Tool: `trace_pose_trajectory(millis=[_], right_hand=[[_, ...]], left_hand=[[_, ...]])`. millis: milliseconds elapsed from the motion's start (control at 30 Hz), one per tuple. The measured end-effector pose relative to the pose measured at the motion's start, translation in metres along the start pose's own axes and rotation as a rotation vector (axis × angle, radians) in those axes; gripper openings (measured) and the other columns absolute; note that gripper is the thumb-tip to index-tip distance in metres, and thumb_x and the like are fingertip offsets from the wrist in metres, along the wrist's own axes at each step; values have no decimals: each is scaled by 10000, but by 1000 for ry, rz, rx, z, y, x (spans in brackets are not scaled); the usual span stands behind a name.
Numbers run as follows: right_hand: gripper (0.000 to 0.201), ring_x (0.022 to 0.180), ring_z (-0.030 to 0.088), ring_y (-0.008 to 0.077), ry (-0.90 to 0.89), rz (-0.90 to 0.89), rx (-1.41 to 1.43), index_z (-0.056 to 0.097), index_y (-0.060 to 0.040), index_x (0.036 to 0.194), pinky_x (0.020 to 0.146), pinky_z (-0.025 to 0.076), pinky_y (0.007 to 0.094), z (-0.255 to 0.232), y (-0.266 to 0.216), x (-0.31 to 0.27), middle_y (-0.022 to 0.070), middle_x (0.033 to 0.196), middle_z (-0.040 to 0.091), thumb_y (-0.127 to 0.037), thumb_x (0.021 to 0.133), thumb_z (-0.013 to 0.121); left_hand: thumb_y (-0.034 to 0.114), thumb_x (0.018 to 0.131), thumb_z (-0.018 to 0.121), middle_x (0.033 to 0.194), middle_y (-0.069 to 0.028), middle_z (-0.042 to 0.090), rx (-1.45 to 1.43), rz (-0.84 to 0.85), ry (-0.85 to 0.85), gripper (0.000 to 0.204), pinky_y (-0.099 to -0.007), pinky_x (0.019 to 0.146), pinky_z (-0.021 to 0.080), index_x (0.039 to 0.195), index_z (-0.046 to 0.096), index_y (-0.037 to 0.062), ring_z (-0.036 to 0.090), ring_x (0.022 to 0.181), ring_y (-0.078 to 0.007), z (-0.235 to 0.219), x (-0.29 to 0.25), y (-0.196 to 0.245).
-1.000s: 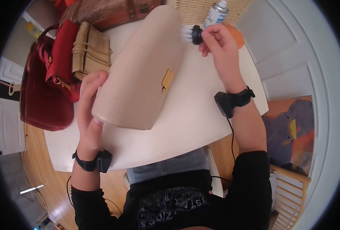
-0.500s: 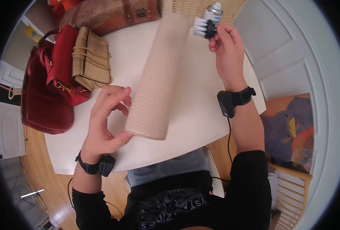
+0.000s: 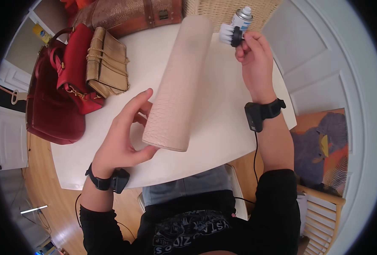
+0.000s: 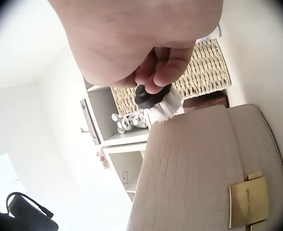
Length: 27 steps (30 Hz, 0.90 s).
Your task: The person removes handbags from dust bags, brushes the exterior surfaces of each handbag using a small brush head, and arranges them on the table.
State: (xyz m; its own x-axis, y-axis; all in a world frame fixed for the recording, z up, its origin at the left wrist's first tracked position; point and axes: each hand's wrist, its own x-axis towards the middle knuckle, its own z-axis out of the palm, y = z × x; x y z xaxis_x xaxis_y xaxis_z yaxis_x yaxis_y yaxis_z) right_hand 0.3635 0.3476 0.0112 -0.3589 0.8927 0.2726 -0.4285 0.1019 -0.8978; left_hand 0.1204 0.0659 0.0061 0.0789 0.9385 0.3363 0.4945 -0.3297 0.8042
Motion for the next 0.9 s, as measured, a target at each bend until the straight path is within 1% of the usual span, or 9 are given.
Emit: trace_pose_trajectory(millis=[100, 267, 400, 433, 667, 733, 800, 867, 900], right_hand=[[151, 716, 588, 137, 0, -37, -23, 630, -37, 1061, 665, 462, 285, -2, 5, 1, 30, 791, 614, -187, 1059, 646], [155, 699, 605, 132, -65, 17, -158, 630, -27, 1050, 649, 479, 291, -1, 13, -1, 43, 802, 668, -177, 1043, 667], [135, 757, 635, 130, -91, 44, -215, 634, -50, 1087, 684, 515, 284, 4, 14, -9, 38, 841, 641, -185, 1073, 636], [145, 763, 664, 128, -132, 60, -227, 632, -51, 1087, 688, 544, 289, 2, 19, -6, 40, 866, 671, -196, 1075, 636], [140, 778, 666, 119, -213, 129, -215, 645, -65, 1086, 702, 549, 284, -2, 23, -8, 25, 883, 689, -204, 1075, 635], [142, 777, 666, 115, -202, 122, -262, 651, -68, 1081, 699, 548, 281, -2, 22, -10, 18, 889, 693, -210, 1071, 640], [146, 774, 665, 114, -183, 124, -243, 653, -67, 1078, 698, 547, 280, -3, 25, -10, 16, 883, 691, -212, 1070, 640], [149, 771, 665, 113, -165, 129, -221, 654, -66, 1075, 697, 545, 280, -4, 27, -9, 14, 876, 690, -214, 1070, 639], [160, 766, 682, 115, -170, 104, -232, 658, -45, 1088, 697, 563, 281, -6, 28, -7, 35, 889, 708, -201, 1056, 642]], left_hand=[[243, 720, 955, 1338, -135, 545, -198, 57, 101, 1137, -401, 916, 553, 1676, 348, 134, 568, 1240, -260, 8, 0, -7], [615, 659, 990, 1553, -174, 302, 157, 376, 152, 1251, -501, 1013, 519, 1681, 345, 290, 414, 1416, -360, 7, 6, 1], [723, 725, 895, 1555, -186, 333, 259, 327, 188, 904, -548, 1065, 492, 1437, 683, 208, 404, 1446, -383, 7, 10, 22], [686, 782, 858, 1536, -193, 378, 164, 253, 216, 733, -561, 1077, 486, 1289, 773, 164, 434, 1430, -386, 12, 13, 31], [266, 800, 886, 1463, -177, 475, 648, 145, 117, 401, -470, 998, 543, 1138, 740, 108, 554, 1328, -390, 38, 42, 108], [140, 794, 881, 1459, -173, 488, 671, -4, 297, 313, -437, 952, 559, 1032, 684, 88, 603, 1245, -384, 42, 39, 104], [97, 847, 838, 1447, -178, 527, 771, -5, 331, 315, -409, 983, 543, 1084, 631, 77, 629, 1201, -322, 31, 26, 90], [63, 918, 741, 1474, -122, 523, 306, -267, 428, 352, -377, 1073, 478, 1229, 578, 88, 588, 1281, -262, 16, 11, 74], [63, 918, 741, 1474, -122, 523, 317, -272, 423, 352, -377, 1073, 478, 1229, 578, 88, 588, 1281, -262, 15, 8, 72]])
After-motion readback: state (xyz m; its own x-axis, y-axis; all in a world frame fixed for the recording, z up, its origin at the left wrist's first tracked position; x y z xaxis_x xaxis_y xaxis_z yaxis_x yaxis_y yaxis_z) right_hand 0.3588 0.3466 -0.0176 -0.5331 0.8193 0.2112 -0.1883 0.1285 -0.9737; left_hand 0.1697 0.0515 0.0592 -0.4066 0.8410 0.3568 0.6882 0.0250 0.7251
